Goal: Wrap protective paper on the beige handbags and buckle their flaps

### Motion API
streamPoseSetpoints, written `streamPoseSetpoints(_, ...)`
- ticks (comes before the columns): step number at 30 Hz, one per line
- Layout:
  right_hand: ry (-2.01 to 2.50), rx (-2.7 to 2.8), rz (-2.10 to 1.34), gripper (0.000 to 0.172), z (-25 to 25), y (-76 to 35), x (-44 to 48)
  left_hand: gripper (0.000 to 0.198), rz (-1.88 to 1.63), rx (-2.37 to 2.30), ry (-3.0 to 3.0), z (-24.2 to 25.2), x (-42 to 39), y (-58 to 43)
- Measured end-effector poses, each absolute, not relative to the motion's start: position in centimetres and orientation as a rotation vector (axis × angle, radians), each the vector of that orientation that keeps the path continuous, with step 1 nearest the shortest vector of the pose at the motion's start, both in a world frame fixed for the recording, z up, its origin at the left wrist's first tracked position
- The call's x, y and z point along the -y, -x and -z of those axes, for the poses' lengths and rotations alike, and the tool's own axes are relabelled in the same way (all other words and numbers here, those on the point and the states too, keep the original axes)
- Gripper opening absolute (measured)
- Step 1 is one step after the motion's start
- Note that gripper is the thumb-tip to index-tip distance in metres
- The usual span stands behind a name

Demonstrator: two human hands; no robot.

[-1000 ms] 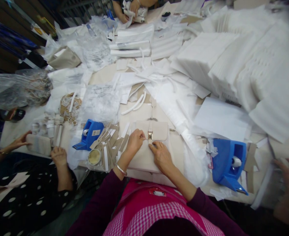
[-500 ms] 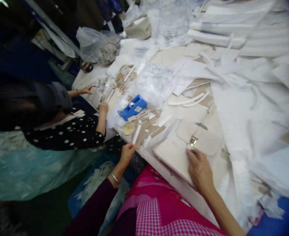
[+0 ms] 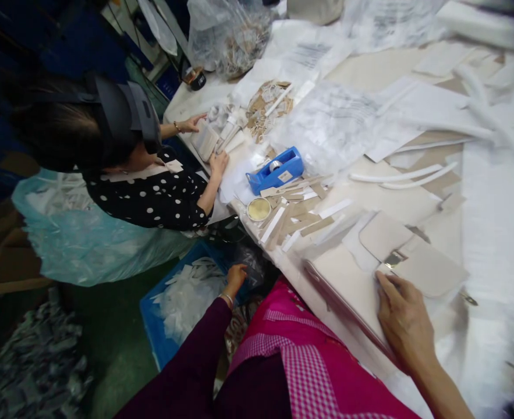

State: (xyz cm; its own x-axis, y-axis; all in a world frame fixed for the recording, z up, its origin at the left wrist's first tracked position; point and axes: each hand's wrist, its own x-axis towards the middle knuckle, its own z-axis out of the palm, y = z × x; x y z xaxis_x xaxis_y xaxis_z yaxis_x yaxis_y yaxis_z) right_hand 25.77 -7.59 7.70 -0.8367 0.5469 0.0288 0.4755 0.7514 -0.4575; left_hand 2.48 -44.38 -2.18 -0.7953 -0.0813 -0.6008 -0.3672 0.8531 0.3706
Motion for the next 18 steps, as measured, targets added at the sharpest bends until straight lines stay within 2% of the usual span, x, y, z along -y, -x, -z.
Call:
streamPoseSetpoints(6, 0.807, 2.741, -0.737, 0.04, -7.6, -25.6, 7.6, 0.024, -0.576, -2.442, 0.309, 0.7, 42.7, -2.0)
streamPoseSetpoints(7, 0.813, 2.731, -0.751, 0.041, -7.5, -25.6, 7.5, 0.021, -0.561, -2.452, 0.304, 0.3, 42.3, -1.8)
streamPoseSetpoints(9, 0.822, 2.712, -0.771, 0.042, -7.5, -25.5, 7.5, 0.003, -0.512, -2.487, 0.272, -0.8, 41.4, -1.5)
streamPoseSetpoints(12, 0.85, 2.694, -0.782, 0.046, -8.2, -25.6, 7.7, 0.028, -0.435, -2.557, 0.15, -3.2, 39.7, -0.9)
streamPoseSetpoints(13, 0.877, 2.695, -0.778, 0.048, -8.6, -25.5, 7.9, 0.03, -0.422, -2.589, 0.092, -4.1, 38.9, -0.7)
streamPoseSetpoints(15, 0.946, 2.719, -0.762, 0.051, -9.2, -25.2, 8.0, 0.025, -0.388, -2.83, -0.204, -5.7, 36.7, 0.1)
streamPoseSetpoints(18, 1.031, 2.752, -0.745, 0.05, -9.3, -24.5, 7.7, 0.01, -0.525, -3.008, -0.846, -8.6, 31.4, 1.0)
